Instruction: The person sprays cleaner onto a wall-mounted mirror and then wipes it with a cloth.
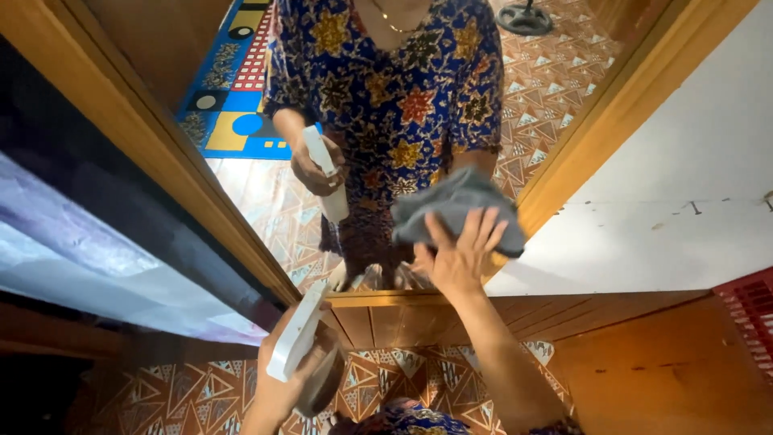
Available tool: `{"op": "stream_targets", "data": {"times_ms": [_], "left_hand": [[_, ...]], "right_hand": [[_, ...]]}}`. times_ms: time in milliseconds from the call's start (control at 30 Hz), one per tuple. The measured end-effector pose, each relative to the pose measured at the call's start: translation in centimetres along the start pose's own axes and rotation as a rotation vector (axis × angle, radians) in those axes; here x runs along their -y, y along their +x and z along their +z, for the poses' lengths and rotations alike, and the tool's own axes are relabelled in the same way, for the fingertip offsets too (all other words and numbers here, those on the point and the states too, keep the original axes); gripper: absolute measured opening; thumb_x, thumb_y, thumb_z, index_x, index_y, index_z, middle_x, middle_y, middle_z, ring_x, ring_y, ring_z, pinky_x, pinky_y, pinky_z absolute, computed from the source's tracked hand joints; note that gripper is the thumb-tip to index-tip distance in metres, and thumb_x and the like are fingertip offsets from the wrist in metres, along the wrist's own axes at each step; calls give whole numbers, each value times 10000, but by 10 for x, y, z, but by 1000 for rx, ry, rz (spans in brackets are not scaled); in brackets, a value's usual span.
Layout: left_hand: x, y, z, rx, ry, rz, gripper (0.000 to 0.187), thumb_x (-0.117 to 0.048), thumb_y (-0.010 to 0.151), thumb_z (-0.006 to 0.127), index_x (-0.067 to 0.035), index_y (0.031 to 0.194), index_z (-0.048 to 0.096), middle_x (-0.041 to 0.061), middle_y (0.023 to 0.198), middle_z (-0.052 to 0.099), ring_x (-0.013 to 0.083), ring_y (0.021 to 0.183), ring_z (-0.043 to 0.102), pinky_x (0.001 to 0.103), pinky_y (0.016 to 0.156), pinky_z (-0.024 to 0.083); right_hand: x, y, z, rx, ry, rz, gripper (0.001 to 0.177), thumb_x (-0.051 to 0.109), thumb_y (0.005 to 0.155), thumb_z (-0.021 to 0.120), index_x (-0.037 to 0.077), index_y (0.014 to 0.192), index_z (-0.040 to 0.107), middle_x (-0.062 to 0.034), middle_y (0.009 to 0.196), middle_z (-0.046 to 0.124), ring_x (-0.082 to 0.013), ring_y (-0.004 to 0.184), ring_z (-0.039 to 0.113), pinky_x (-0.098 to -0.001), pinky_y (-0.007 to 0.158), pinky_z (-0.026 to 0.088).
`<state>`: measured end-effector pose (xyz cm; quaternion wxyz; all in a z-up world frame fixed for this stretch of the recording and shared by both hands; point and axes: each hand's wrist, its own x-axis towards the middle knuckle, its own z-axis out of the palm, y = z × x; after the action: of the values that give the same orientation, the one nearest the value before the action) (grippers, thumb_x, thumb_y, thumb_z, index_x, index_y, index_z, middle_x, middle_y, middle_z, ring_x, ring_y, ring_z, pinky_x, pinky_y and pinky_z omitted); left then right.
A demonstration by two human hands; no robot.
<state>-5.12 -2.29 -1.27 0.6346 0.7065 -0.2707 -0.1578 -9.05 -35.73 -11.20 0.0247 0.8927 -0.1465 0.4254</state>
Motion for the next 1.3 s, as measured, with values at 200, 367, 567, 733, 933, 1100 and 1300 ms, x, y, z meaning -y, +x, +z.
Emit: {"op": "stream_targets", "data": {"times_ms": [200,367,567,733,933,1100,1300], "left_hand": [[-8,2,19,-41,74,20,485,-27,791,752,-68,1267,670,51,925,730,125,843,679,277,801,543],[26,3,34,26,35,-8,549,18,761,696,-67,1302,656,48,935,738,129,855,676,287,827,548],[39,-4,47,6,34,-102,522,-19,797,734,-78,1308,648,53,937,737,133,891,690,286,848,544],[46,-6,48,-50,44,-57,534,-3,796,695,-82,1321,637,38,1020,746,122,930,695,284,865,538],[59,9,41,-62,-8,-91,551,-2,826,685,-103,1365,631,67,1019,754,134,939,712,295,863,553],[86,27,33,-50,141,-148,498,-62,856,675,-136,1346,623,21,1017,785,137,860,763,299,776,617],[96,38,22,-19,60,60,419,24,850,694,-25,1262,641,85,988,692,167,939,732,311,865,564]], "right_hand": [[28,47,-16,-204,82,26,723,602,1061,603,466,1660,224,-218,1703,-107,-535,1571,-111,-743,1240,-108],[24,-20,45,108,-147,-98,677,487,1012,579,569,1614,282,-204,1679,38,-487,1532,-41,-755,1180,15],[0,-107,76,360,37,-77,520,501,1003,575,510,1507,447,-204,1471,389,-439,1417,277,-782,1085,224],[-17,-137,84,519,14,5,542,438,957,615,505,1484,505,-181,1406,453,-436,1396,377,-746,1141,234],[2,-66,40,329,62,120,546,450,940,655,434,1463,502,-314,1467,305,-576,1424,210,-760,1167,62],[33,5,-14,-53,167,88,565,409,1045,651,294,1559,448,-359,1637,41,-614,1521,-53,-762,1202,-71],[48,-29,28,-60,138,39,579,421,1027,645,360,1560,427,-340,1533,158,-626,1476,26,-773,1169,-77]]}}
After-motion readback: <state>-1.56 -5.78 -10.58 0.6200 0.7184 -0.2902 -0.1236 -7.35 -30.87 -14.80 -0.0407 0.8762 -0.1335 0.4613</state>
